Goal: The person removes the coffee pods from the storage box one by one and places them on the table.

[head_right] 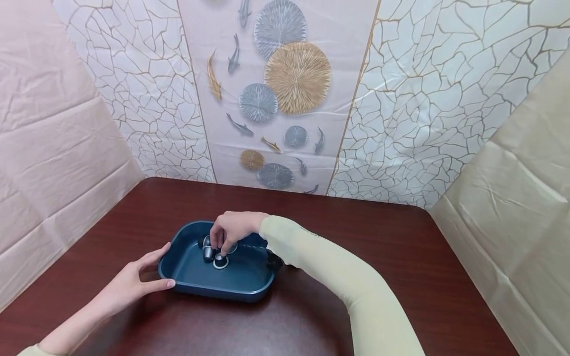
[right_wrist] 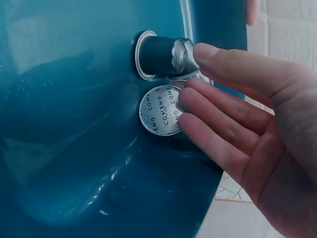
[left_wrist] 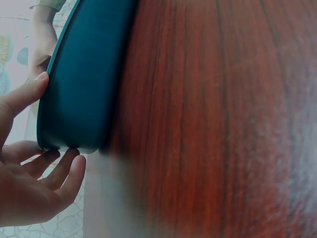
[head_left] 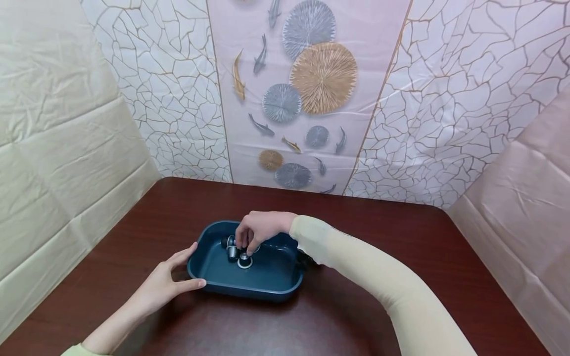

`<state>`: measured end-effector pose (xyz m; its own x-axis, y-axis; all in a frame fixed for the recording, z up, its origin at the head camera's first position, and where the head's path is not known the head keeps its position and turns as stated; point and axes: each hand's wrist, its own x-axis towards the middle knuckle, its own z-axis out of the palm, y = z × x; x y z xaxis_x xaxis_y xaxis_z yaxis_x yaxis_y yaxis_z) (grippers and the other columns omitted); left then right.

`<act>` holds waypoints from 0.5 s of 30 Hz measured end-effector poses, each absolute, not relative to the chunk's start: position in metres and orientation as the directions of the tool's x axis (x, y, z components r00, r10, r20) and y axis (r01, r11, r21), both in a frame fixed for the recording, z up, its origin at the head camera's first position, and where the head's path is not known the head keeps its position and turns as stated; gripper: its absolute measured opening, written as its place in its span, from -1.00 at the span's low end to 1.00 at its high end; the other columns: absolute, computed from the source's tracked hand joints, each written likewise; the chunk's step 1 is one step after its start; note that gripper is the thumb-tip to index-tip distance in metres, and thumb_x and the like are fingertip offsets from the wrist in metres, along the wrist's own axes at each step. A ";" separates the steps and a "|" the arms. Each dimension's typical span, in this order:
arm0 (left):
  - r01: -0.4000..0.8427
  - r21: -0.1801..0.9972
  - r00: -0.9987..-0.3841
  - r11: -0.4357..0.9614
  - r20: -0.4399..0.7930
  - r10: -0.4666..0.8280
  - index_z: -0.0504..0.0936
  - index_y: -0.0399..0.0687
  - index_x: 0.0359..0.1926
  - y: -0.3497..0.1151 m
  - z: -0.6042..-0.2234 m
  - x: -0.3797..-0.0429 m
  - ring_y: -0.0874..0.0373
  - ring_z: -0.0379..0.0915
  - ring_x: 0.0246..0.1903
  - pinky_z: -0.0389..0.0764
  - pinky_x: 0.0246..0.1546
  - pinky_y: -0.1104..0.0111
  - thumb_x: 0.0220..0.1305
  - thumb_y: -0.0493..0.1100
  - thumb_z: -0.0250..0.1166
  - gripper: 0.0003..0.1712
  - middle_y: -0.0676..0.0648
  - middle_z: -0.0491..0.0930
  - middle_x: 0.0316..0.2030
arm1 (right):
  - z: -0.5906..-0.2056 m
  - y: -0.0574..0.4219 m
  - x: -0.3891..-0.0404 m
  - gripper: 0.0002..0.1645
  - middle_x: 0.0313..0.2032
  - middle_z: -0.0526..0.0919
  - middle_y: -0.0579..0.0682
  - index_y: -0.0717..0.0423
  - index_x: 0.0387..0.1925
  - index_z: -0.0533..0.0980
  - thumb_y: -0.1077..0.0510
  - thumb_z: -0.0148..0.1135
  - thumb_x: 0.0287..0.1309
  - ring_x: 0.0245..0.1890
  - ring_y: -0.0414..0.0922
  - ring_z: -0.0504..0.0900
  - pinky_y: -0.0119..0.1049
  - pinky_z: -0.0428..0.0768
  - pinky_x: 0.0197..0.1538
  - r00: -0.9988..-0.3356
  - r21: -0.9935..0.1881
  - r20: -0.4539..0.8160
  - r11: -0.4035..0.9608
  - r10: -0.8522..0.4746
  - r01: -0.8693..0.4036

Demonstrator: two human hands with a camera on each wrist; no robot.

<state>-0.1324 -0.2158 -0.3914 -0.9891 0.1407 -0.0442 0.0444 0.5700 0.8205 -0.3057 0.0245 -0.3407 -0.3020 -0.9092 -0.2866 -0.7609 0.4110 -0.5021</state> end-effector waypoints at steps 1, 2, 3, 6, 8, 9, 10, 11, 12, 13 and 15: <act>0.033 0.823 -0.989 0.567 -0.055 0.136 0.08 -0.08 0.54 -0.216 -0.391 -0.132 -0.27 0.35 0.30 0.61 0.12 0.09 0.14 0.06 0.46 0.08 -0.34 0.17 0.47 | -0.341 0.023 -0.306 -0.73 -0.18 0.74 -0.09 0.04 -0.09 0.68 0.15 0.43 0.13 -0.25 -0.34 0.68 -0.51 0.63 -0.10 -0.300 -0.492 -0.296 0.414 -0.907 -0.766; 0.026 0.824 -0.989 0.567 -0.062 0.136 0.07 -0.07 0.54 -0.216 -0.390 -0.132 -0.27 0.34 0.30 0.62 0.11 0.09 0.14 0.07 0.46 0.08 -0.34 0.17 0.47 | -0.342 0.021 -0.306 -0.75 -0.19 0.74 -0.11 0.03 -0.11 0.68 0.15 0.43 0.13 -0.26 -0.34 0.67 -0.51 0.63 -0.10 -0.297 -0.481 -0.305 0.416 -0.905 -0.772; 0.020 0.824 -0.989 0.567 -0.069 0.134 0.07 -0.06 0.54 -0.216 -0.390 -0.132 -0.28 0.34 0.31 0.62 0.10 0.09 0.13 0.07 0.46 0.09 -0.34 0.16 0.47 | -0.343 0.019 -0.307 -0.77 -0.21 0.73 -0.13 0.00 -0.14 0.68 0.14 0.44 0.13 -0.27 -0.34 0.66 -0.51 0.63 -0.13 -0.296 -0.468 -0.315 0.419 -0.902 -0.778; 0.012 0.816 -0.988 0.578 -0.077 0.130 0.08 -0.04 0.54 -0.216 -0.389 -0.133 -0.28 0.34 0.32 0.63 0.09 0.09 0.12 0.09 0.47 0.10 -0.34 0.17 0.47 | -0.345 0.014 -0.306 -0.80 -0.23 0.73 -0.19 -0.06 -0.18 0.69 0.12 0.44 0.12 -0.28 -0.33 0.65 -0.50 0.62 -0.17 -0.293 -0.432 -0.352 0.432 -0.889 -0.792; 0.016 0.808 -0.989 0.589 -0.075 0.129 0.09 -0.04 0.54 -0.216 -0.389 -0.133 -0.29 0.34 0.32 0.63 0.09 0.09 0.11 0.11 0.47 0.10 -0.33 0.18 0.47 | -0.346 0.011 -0.305 -0.80 -0.23 0.73 -0.20 -0.09 -0.18 0.69 0.10 0.45 0.12 -0.27 -0.32 0.64 -0.48 0.63 -0.22 -0.291 -0.407 -0.377 0.440 -0.879 -0.801; 0.017 0.805 -0.989 0.593 -0.074 0.128 0.09 -0.04 0.54 -0.216 -0.389 -0.133 -0.29 0.34 0.32 0.63 0.09 0.09 0.11 0.11 0.47 0.10 -0.33 0.18 0.47 | -0.346 0.010 -0.304 -0.79 -0.22 0.73 -0.21 -0.11 -0.17 0.69 0.10 0.45 0.11 -0.26 -0.32 0.63 -0.46 0.63 -0.24 -0.293 -0.398 -0.389 0.446 -0.873 -0.801; 0.021 0.804 -0.989 0.594 -0.069 0.128 0.10 -0.04 0.54 -0.216 -0.389 -0.133 -0.28 0.34 0.32 0.63 0.09 0.10 0.11 0.11 0.47 0.10 -0.33 0.18 0.47 | -0.346 0.009 -0.303 -0.78 -0.21 0.73 -0.21 -0.11 -0.16 0.69 0.10 0.45 0.11 -0.24 -0.32 0.63 -0.47 0.62 -0.23 -0.293 -0.390 -0.401 0.451 -0.868 -0.803; 0.025 0.804 -0.990 0.594 -0.064 0.128 0.10 -0.04 0.54 -0.216 -0.389 -0.133 -0.28 0.35 0.32 0.63 0.08 0.11 0.11 0.11 0.47 0.09 -0.33 0.19 0.47 | -0.346 0.007 -0.302 -0.78 -0.20 0.73 -0.21 -0.11 -0.16 0.69 0.10 0.45 0.11 -0.23 -0.32 0.63 -0.46 0.62 -0.23 -0.294 -0.383 -0.410 0.456 -0.863 -0.804; 0.028 0.805 -0.990 0.592 -0.060 0.128 0.10 -0.05 0.54 -0.216 -0.389 -0.132 -0.28 0.35 0.32 0.63 0.08 0.12 0.11 0.11 0.47 0.09 -0.33 0.19 0.47 | -0.347 0.006 -0.302 -0.77 -0.20 0.73 -0.21 -0.12 -0.15 0.69 0.10 0.45 0.11 -0.23 -0.32 0.63 -0.47 0.62 -0.21 -0.295 -0.374 -0.418 0.458 -0.860 -0.806; 0.027 0.811 -0.990 0.584 -0.060 0.129 0.10 -0.05 0.54 -0.216 -0.389 -0.132 -0.27 0.35 0.32 0.64 0.07 0.14 0.12 0.10 0.47 0.08 -0.32 0.19 0.47 | -0.347 0.004 -0.301 -0.77 -0.19 0.73 -0.21 -0.13 -0.15 0.69 0.10 0.45 0.11 -0.22 -0.33 0.63 -0.47 0.62 -0.20 -0.295 -0.364 -0.425 0.460 -0.856 -0.810; 0.030 0.818 -0.990 0.574 -0.056 0.132 0.10 -0.05 0.54 -0.216 -0.389 -0.132 -0.26 0.36 0.32 0.64 0.07 0.16 0.13 0.09 0.46 0.07 -0.32 0.19 0.47 | -0.349 0.001 -0.299 -0.77 -0.20 0.74 -0.21 -0.12 -0.15 0.69 0.11 0.46 0.10 -0.22 -0.33 0.63 -0.48 0.61 -0.16 -0.293 -0.349 -0.432 0.458 -0.853 -0.818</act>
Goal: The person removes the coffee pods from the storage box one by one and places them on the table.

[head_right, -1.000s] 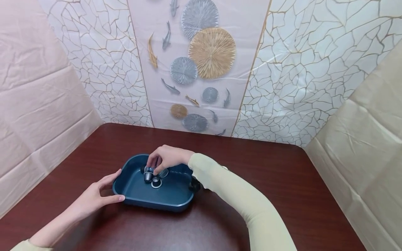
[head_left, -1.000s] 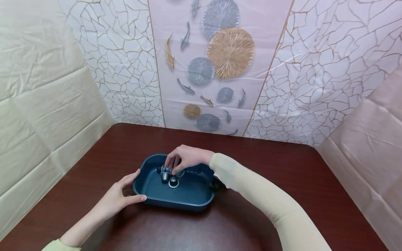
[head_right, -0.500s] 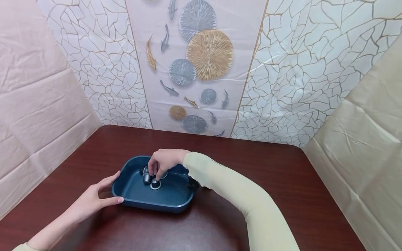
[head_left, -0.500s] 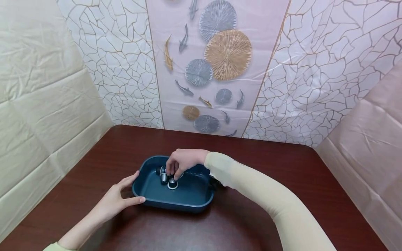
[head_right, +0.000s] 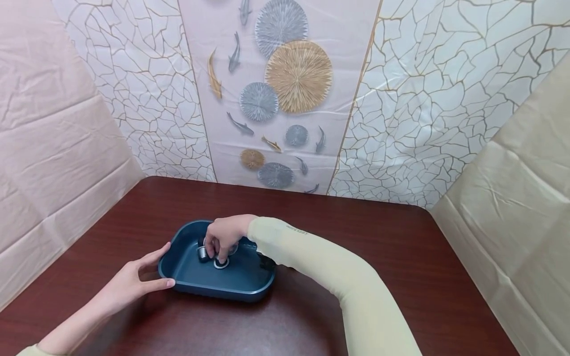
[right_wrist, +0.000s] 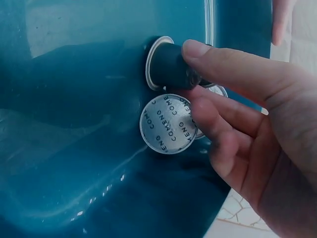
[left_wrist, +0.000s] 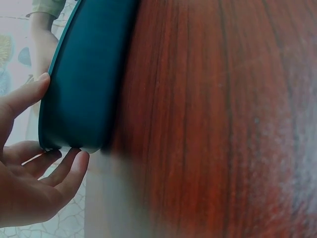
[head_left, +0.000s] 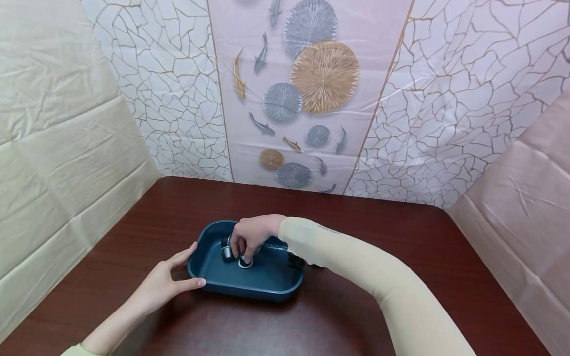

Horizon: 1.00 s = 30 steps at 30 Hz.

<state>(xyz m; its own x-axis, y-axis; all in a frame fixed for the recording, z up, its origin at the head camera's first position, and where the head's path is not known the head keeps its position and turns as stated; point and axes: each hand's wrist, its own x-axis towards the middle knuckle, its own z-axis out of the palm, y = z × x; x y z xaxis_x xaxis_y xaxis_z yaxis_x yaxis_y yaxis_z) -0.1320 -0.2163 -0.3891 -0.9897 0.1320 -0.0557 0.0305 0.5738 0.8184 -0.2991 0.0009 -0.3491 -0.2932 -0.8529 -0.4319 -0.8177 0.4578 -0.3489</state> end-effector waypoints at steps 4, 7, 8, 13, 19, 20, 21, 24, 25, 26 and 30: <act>0.039 0.824 -0.989 0.566 -0.048 0.138 0.10 -0.06 0.54 -0.217 -0.390 -0.132 -0.25 0.37 0.32 0.63 0.09 0.15 0.15 0.07 0.46 0.06 -0.32 0.19 0.47 | -0.352 -0.004 -0.296 -0.75 -0.21 0.73 -0.21 -0.11 -0.15 0.69 0.11 0.47 0.08 -0.22 -0.33 0.62 -0.49 0.59 -0.12 -0.290 -0.308 -0.446 0.449 -0.847 -0.839; 0.045 0.819 -0.990 0.572 -0.041 0.136 0.11 -0.06 0.53 -0.217 -0.391 -0.132 -0.25 0.36 0.32 0.62 0.10 0.14 0.15 0.08 0.45 0.06 -0.31 0.20 0.47 | -0.351 -0.006 -0.295 -0.71 -0.20 0.71 -0.22 -0.13 -0.14 0.68 0.09 0.50 0.05 -0.20 -0.31 0.59 -0.47 0.58 -0.12 -0.302 -0.273 -0.459 0.456 -0.835 -0.847; 0.047 0.815 -0.990 0.577 -0.038 0.134 0.11 -0.06 0.53 -0.217 -0.391 -0.132 -0.24 0.36 0.33 0.61 0.11 0.12 0.15 0.08 0.45 0.05 -0.31 0.21 0.46 | -0.351 -0.006 -0.295 -0.70 -0.20 0.70 -0.22 -0.14 -0.14 0.68 0.09 0.51 0.03 -0.20 -0.31 0.58 -0.47 0.58 -0.11 -0.307 -0.259 -0.463 0.458 -0.831 -0.850; 0.052 0.794 -0.992 0.606 -0.030 0.124 0.13 -0.04 0.53 -0.217 -0.390 -0.132 -0.25 0.35 0.34 0.51 0.21 -0.03 0.13 0.11 0.45 0.05 -0.29 0.24 0.45 | -0.349 -0.004 -0.295 -0.72 -0.24 0.68 -0.23 -0.19 -0.19 0.69 0.09 0.53 0.00 -0.22 -0.30 0.56 -0.45 0.56 -0.13 -0.323 -0.205 -0.461 0.454 -0.826 -0.867; 0.053 0.790 -0.992 0.610 -0.030 0.125 0.13 -0.04 0.53 -0.218 -0.392 -0.132 -0.24 0.34 0.34 0.49 0.22 -0.06 0.14 0.11 0.45 0.05 -0.29 0.24 0.45 | -0.350 -0.003 -0.296 -0.76 -0.23 0.70 -0.24 -0.21 -0.18 0.70 0.08 0.49 0.06 -0.23 -0.30 0.56 -0.46 0.55 -0.14 -0.328 -0.217 -0.433 0.450 -0.839 -0.866; 0.055 0.791 -0.992 0.609 -0.028 0.126 0.13 -0.04 0.53 -0.218 -0.392 -0.132 -0.24 0.34 0.34 0.50 0.21 -0.04 0.14 0.11 0.45 0.05 -0.29 0.24 0.45 | -0.350 -0.003 -0.296 -0.76 -0.22 0.70 -0.24 -0.21 -0.17 0.70 0.08 0.48 0.07 -0.23 -0.30 0.57 -0.47 0.56 -0.13 -0.329 -0.222 -0.431 0.452 -0.840 -0.864; 0.054 0.794 -0.992 0.606 -0.029 0.126 0.12 -0.04 0.53 -0.218 -0.392 -0.132 -0.24 0.35 0.34 0.52 0.20 -0.02 0.14 0.11 0.45 0.05 -0.29 0.24 0.45 | -0.350 -0.003 -0.296 -0.76 -0.22 0.70 -0.24 -0.21 -0.17 0.70 0.08 0.48 0.08 -0.22 -0.30 0.57 -0.47 0.56 -0.13 -0.331 -0.230 -0.428 0.456 -0.841 -0.860; 0.053 0.794 -0.992 0.605 -0.030 0.126 0.12 -0.04 0.53 -0.218 -0.391 -0.132 -0.24 0.36 0.33 0.55 0.18 0.02 0.13 0.11 0.45 0.06 -0.30 0.24 0.45 | -0.348 -0.002 -0.298 -0.75 -0.21 0.71 -0.24 -0.22 -0.14 0.70 0.06 0.47 0.09 -0.22 -0.30 0.58 -0.46 0.58 -0.14 -0.336 -0.264 -0.419 0.467 -0.843 -0.844; 0.051 0.796 -0.991 0.603 -0.032 0.126 0.11 -0.04 0.53 -0.217 -0.391 -0.132 -0.24 0.36 0.33 0.56 0.17 0.03 0.13 0.11 0.46 0.06 -0.30 0.24 0.45 | -0.346 -0.001 -0.298 -0.75 -0.21 0.71 -0.24 -0.22 -0.14 0.70 0.06 0.46 0.10 -0.22 -0.30 0.59 -0.46 0.59 -0.14 -0.333 -0.279 -0.415 0.467 -0.847 -0.839; 0.047 0.801 -0.991 0.597 -0.037 0.127 0.11 -0.04 0.53 -0.217 -0.391 -0.133 -0.25 0.36 0.33 0.59 0.14 0.07 0.14 0.11 0.46 0.06 -0.31 0.23 0.45 | -0.345 0.000 -0.299 -0.75 -0.21 0.71 -0.24 -0.22 -0.14 0.70 0.06 0.46 0.10 -0.22 -0.30 0.59 -0.46 0.59 -0.14 -0.329 -0.296 -0.409 0.465 -0.851 -0.834; 0.041 0.799 -0.991 0.599 -0.044 0.126 0.10 -0.05 0.54 -0.217 -0.390 -0.132 -0.26 0.36 0.33 0.56 0.17 0.03 0.13 0.11 0.45 0.07 -0.31 0.23 0.45 | -0.337 0.005 -0.303 -0.76 -0.19 0.71 -0.22 -0.20 -0.12 0.69 0.07 0.43 0.13 -0.24 -0.31 0.60 -0.48 0.59 -0.15 -0.304 -0.358 -0.365 0.434 -0.880 -0.827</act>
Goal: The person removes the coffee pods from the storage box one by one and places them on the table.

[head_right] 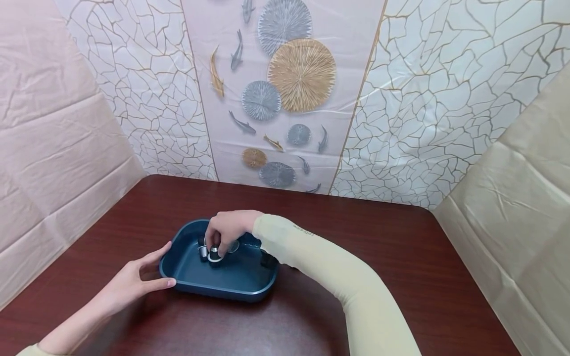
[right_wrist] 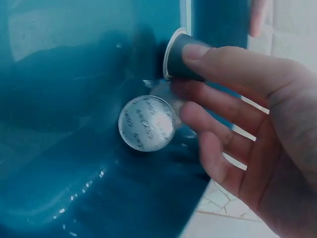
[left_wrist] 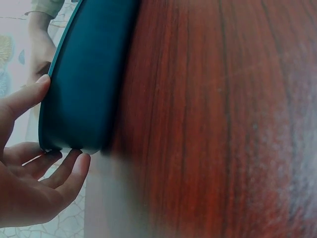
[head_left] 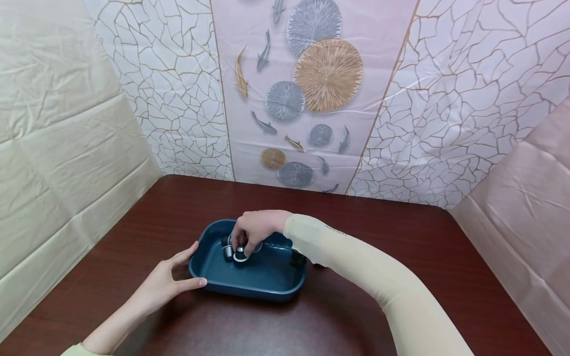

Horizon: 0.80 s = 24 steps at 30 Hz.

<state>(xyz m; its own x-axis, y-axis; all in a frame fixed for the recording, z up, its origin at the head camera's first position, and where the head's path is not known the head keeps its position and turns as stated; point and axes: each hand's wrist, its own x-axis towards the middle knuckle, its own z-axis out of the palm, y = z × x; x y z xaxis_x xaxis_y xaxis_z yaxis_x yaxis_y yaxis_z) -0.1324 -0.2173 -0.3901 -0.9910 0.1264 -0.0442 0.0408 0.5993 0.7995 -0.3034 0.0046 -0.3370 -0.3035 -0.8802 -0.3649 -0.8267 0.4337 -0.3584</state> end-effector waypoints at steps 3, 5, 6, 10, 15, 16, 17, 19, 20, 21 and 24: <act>0.048 0.787 -0.992 0.615 -0.035 0.122 0.12 -0.04 0.53 -0.217 -0.390 -0.132 -0.26 0.38 0.31 0.48 0.22 -0.08 0.12 0.13 0.46 0.07 -0.31 0.25 0.44 | -0.329 0.011 -0.305 -0.76 -0.16 0.70 -0.19 -0.18 -0.11 0.69 0.08 0.41 0.15 -0.29 -0.30 0.63 -0.48 0.60 -0.15 -0.299 -0.393 -0.324 0.415 -0.898 -0.820; 0.050 0.783 -0.992 0.620 -0.031 0.119 0.12 -0.03 0.53 -0.216 -0.390 -0.132 -0.26 0.38 0.31 0.47 0.23 -0.09 0.12 0.13 0.46 0.07 -0.32 0.26 0.44 | -0.324 0.014 -0.306 -0.75 -0.14 0.70 -0.17 -0.17 -0.10 0.68 0.10 0.41 0.15 -0.30 -0.29 0.66 -0.47 0.61 -0.14 -0.300 -0.420 -0.304 0.410 -0.904 -0.810; 0.050 0.785 -0.993 0.617 -0.030 0.118 0.12 -0.04 0.53 -0.216 -0.390 -0.132 -0.26 0.38 0.30 0.48 0.22 -0.08 0.12 0.13 0.46 0.07 -0.32 0.26 0.44 | -0.322 0.016 -0.306 -0.75 -0.13 0.70 -0.17 -0.16 -0.10 0.68 0.11 0.40 0.15 -0.30 -0.28 0.68 -0.46 0.62 -0.13 -0.303 -0.434 -0.297 0.410 -0.906 -0.802; 0.050 0.796 -0.992 0.603 -0.028 0.120 0.12 -0.06 0.53 -0.216 -0.391 -0.132 -0.25 0.37 0.32 0.53 0.19 0.00 0.13 0.10 0.46 0.07 -0.31 0.25 0.44 | -0.318 0.022 -0.306 -0.75 -0.12 0.72 -0.14 -0.13 -0.11 0.63 0.14 0.38 0.15 -0.23 -0.28 0.70 -0.43 0.62 -0.08 -0.316 -0.492 -0.289 0.424 -0.904 -0.761; 0.043 0.802 -0.992 0.596 -0.036 0.120 0.12 -0.05 0.53 -0.216 -0.392 -0.132 -0.27 0.35 0.33 0.50 0.22 -0.04 0.13 0.09 0.46 0.06 -0.32 0.25 0.44 | -0.316 0.028 -0.308 -0.75 -0.08 0.71 -0.13 -0.13 -0.11 0.58 0.16 0.37 0.16 -0.17 -0.27 0.68 -0.43 0.63 -0.06 -0.335 -0.509 -0.272 0.430 -0.902 -0.746; 0.040 0.802 -0.992 0.596 -0.040 0.120 0.12 -0.05 0.53 -0.216 -0.391 -0.132 -0.28 0.34 0.33 0.51 0.21 -0.04 0.13 0.09 0.46 0.06 -0.33 0.24 0.44 | -0.316 0.029 -0.309 -0.74 -0.08 0.71 -0.12 -0.12 -0.11 0.57 0.16 0.36 0.16 -0.16 -0.27 0.67 -0.43 0.62 -0.05 -0.338 -0.507 -0.262 0.427 -0.904 -0.749; 0.037 0.802 -0.992 0.596 -0.043 0.119 0.12 -0.05 0.53 -0.216 -0.391 -0.132 -0.29 0.34 0.33 0.52 0.20 -0.04 0.14 0.09 0.46 0.06 -0.33 0.24 0.44 | -0.315 0.030 -0.309 -0.74 -0.07 0.71 -0.13 -0.13 -0.10 0.57 0.15 0.36 0.16 -0.16 -0.27 0.67 -0.42 0.62 -0.05 -0.340 -0.505 -0.253 0.424 -0.906 -0.752; 0.030 0.805 -0.992 0.593 -0.051 0.119 0.11 -0.05 0.53 -0.216 -0.391 -0.132 -0.29 0.32 0.34 0.53 0.19 -0.03 0.14 0.09 0.46 0.06 -0.33 0.23 0.45 | -0.315 0.033 -0.310 -0.74 -0.08 0.71 -0.14 -0.12 -0.09 0.58 0.14 0.35 0.17 -0.15 -0.28 0.66 -0.42 0.62 -0.04 -0.343 -0.504 -0.232 0.414 -0.910 -0.758; 0.028 0.806 -0.991 0.591 -0.054 0.120 0.11 -0.05 0.53 -0.216 -0.391 -0.132 -0.29 0.32 0.34 0.53 0.19 -0.02 0.14 0.08 0.46 0.06 -0.33 0.22 0.45 | -0.314 0.035 -0.311 -0.74 -0.09 0.71 -0.14 -0.11 -0.08 0.58 0.13 0.35 0.17 -0.15 -0.28 0.66 -0.41 0.62 -0.02 -0.344 -0.504 -0.221 0.408 -0.913 -0.761; 0.026 0.808 -0.991 0.589 -0.056 0.120 0.10 -0.05 0.54 -0.216 -0.391 -0.132 -0.30 0.32 0.34 0.54 0.18 -0.01 0.14 0.08 0.46 0.06 -0.33 0.22 0.45 | -0.313 0.036 -0.311 -0.74 -0.10 0.71 -0.14 -0.11 -0.08 0.58 0.13 0.35 0.17 -0.15 -0.28 0.66 -0.39 0.62 -0.01 -0.342 -0.509 -0.211 0.402 -0.916 -0.762; 0.012 0.813 -0.990 0.581 -0.073 0.123 0.08 -0.04 0.54 -0.216 -0.391 -0.132 -0.29 0.32 0.34 0.57 0.16 0.01 0.15 0.08 0.45 0.07 -0.33 0.20 0.46 | -0.312 0.039 -0.312 -0.73 -0.12 0.72 -0.14 -0.09 -0.07 0.60 0.13 0.35 0.17 -0.14 -0.29 0.66 -0.34 0.64 0.04 -0.335 -0.525 -0.180 0.378 -0.925 -0.763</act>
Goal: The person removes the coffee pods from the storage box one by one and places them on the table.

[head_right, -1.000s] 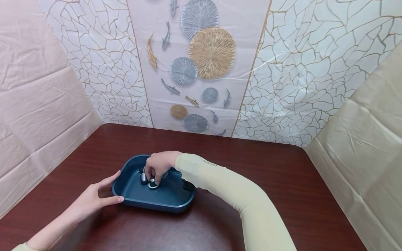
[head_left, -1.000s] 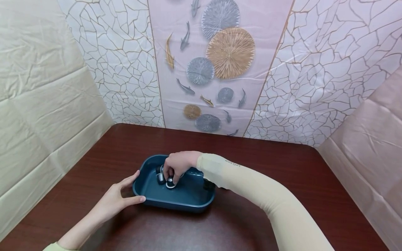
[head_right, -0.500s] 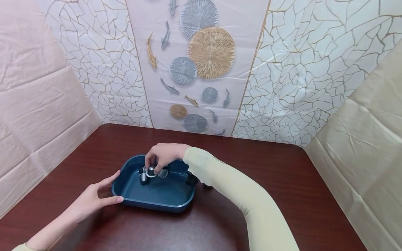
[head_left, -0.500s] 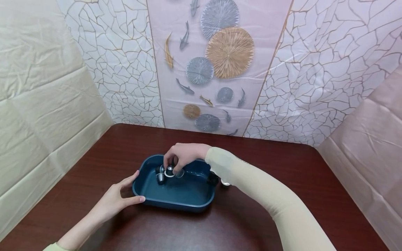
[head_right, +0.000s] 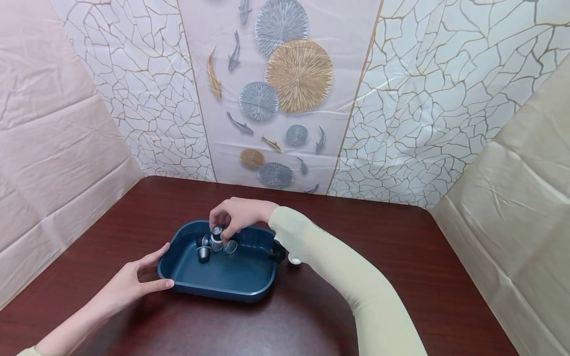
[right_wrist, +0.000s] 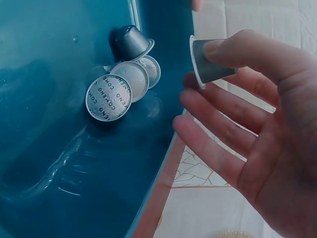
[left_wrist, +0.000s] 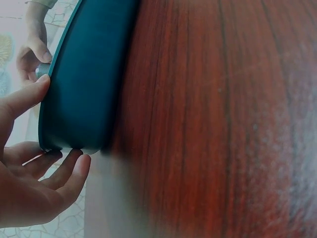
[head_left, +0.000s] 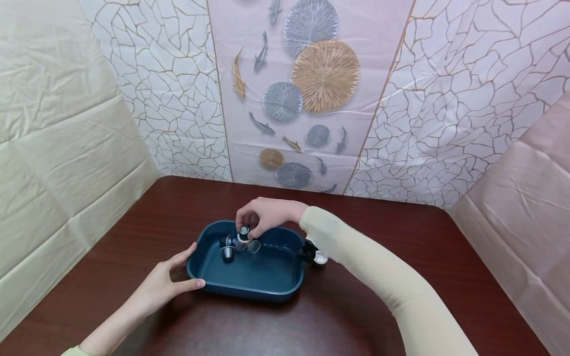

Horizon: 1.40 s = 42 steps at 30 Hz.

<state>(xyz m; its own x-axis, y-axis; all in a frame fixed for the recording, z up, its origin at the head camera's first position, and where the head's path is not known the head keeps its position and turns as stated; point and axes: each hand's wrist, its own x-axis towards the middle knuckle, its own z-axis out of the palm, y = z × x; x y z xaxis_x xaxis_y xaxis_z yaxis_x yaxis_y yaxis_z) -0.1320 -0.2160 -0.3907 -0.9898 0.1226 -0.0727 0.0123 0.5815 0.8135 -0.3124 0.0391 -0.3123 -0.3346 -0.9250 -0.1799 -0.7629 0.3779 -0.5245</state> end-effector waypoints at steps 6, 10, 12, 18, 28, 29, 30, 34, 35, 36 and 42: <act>-0.028 0.813 -0.986 0.582 -0.117 0.116 0.04 0.01 0.56 -0.217 -0.392 -0.132 -0.32 0.28 0.36 0.57 0.15 0.00 0.15 0.11 0.44 0.09 -0.33 0.15 0.48 | -0.311 0.046 -0.315 -0.72 -0.15 0.73 -0.15 -0.09 -0.05 0.62 0.11 0.36 0.17 -0.13 -0.29 0.65 -0.27 0.64 0.08 -0.316 -0.557 -0.129 0.333 -0.940 -0.761; -0.038 0.813 -0.986 0.580 -0.125 0.110 0.04 0.02 0.56 -0.217 -0.393 -0.132 -0.32 0.28 0.36 0.59 0.14 0.02 0.15 0.10 0.45 0.09 -0.34 0.15 0.48 | -0.309 0.050 -0.313 -0.70 -0.11 0.73 -0.18 -0.11 -0.01 0.63 0.08 0.36 0.19 -0.10 -0.31 0.64 -0.32 0.64 0.07 -0.317 -0.560 -0.116 0.325 -0.941 -0.762; -0.036 0.817 -0.986 0.576 -0.122 0.112 0.04 0.01 0.56 -0.218 -0.393 -0.132 -0.31 0.29 0.36 0.59 0.14 0.03 0.15 0.09 0.45 0.09 -0.34 0.15 0.48 | -0.308 0.053 -0.311 -0.67 -0.08 0.73 -0.18 -0.12 0.01 0.63 0.06 0.35 0.20 -0.08 -0.32 0.64 -0.31 0.64 0.07 -0.324 -0.559 -0.108 0.327 -0.940 -0.762; -0.034 0.818 -0.986 0.574 -0.122 0.116 0.03 0.01 0.56 -0.218 -0.394 -0.132 -0.30 0.30 0.36 0.59 0.14 0.03 0.16 0.09 0.44 0.08 -0.34 0.14 0.48 | -0.308 0.062 -0.306 -0.60 -0.02 0.72 -0.17 -0.07 0.08 0.62 0.04 0.36 0.20 -0.05 -0.33 0.63 -0.29 0.64 0.07 -0.357 -0.569 -0.072 0.332 -0.931 -0.752; -0.031 0.799 -0.988 0.600 -0.117 0.105 0.06 0.01 0.55 -0.216 -0.393 -0.131 -0.27 0.33 0.34 0.53 0.19 -0.03 0.14 0.11 0.45 0.09 -0.33 0.19 0.47 | -0.314 0.079 -0.294 -0.69 -0.11 0.72 -0.20 -0.13 -0.03 0.61 0.03 0.38 0.18 -0.07 -0.30 0.63 -0.38 0.65 -0.04 -0.460 -0.587 -0.004 0.375 -0.888 -0.717; -0.031 0.793 -0.988 0.608 -0.118 0.104 0.05 0.01 0.55 -0.216 -0.392 -0.131 -0.26 0.33 0.34 0.51 0.21 -0.06 0.14 0.12 0.45 0.09 -0.33 0.19 0.46 | -0.315 0.081 -0.292 -0.69 -0.11 0.72 -0.19 -0.12 -0.02 0.61 0.04 0.38 0.18 -0.07 -0.29 0.63 -0.39 0.65 -0.04 -0.470 -0.595 -0.001 0.378 -0.883 -0.709; -0.032 0.789 -0.987 0.614 -0.120 0.103 0.05 0.01 0.55 -0.216 -0.392 -0.131 -0.27 0.33 0.34 0.50 0.21 -0.08 0.14 0.13 0.45 0.10 -0.33 0.19 0.46 | -0.316 0.083 -0.289 -0.69 -0.10 0.72 -0.18 -0.12 -0.02 0.61 0.04 0.37 0.19 -0.07 -0.29 0.63 -0.40 0.65 -0.04 -0.480 -0.603 0.003 0.382 -0.877 -0.701; -0.037 0.777 -0.987 0.628 -0.128 0.100 0.04 0.03 0.56 -0.216 -0.391 -0.132 -0.28 0.34 0.33 0.50 0.20 -0.09 0.14 0.15 0.44 0.11 -0.34 0.19 0.46 | -0.319 0.088 -0.280 -0.70 -0.10 0.73 -0.17 -0.10 0.00 0.60 0.07 0.35 0.22 -0.08 -0.29 0.65 -0.39 0.64 0.00 -0.527 -0.632 0.023 0.396 -0.850 -0.666; -0.037 0.774 -0.987 0.632 -0.128 0.098 0.04 0.03 0.56 -0.215 -0.391 -0.132 -0.28 0.34 0.33 0.50 0.19 -0.09 0.13 0.15 0.45 0.11 -0.34 0.19 0.46 | -0.320 0.089 -0.277 -0.70 -0.10 0.73 -0.16 -0.09 0.00 0.60 0.07 0.35 0.22 -0.07 -0.29 0.66 -0.37 0.65 0.02 -0.539 -0.639 0.030 0.398 -0.842 -0.658; -0.038 0.773 -0.987 0.633 -0.128 0.097 0.04 0.03 0.56 -0.215 -0.391 -0.132 -0.28 0.35 0.32 0.51 0.19 -0.08 0.13 0.15 0.45 0.11 -0.35 0.19 0.46 | -0.320 0.090 -0.275 -0.70 -0.10 0.73 -0.15 -0.09 0.00 0.60 0.07 0.35 0.21 -0.06 -0.29 0.67 -0.35 0.65 0.04 -0.551 -0.644 0.038 0.401 -0.833 -0.651; -0.037 0.770 -0.987 0.638 -0.126 0.095 0.04 0.01 0.55 -0.214 -0.391 -0.132 -0.29 0.35 0.32 0.53 0.17 -0.07 0.12 0.15 0.45 0.11 -0.36 0.20 0.45 | -0.325 0.099 -0.264 -0.67 -0.06 0.74 -0.12 -0.09 0.02 0.59 0.03 0.34 0.23 -0.04 -0.23 0.67 -0.12 0.64 0.13 -0.606 -0.668 0.087 0.405 -0.791 -0.624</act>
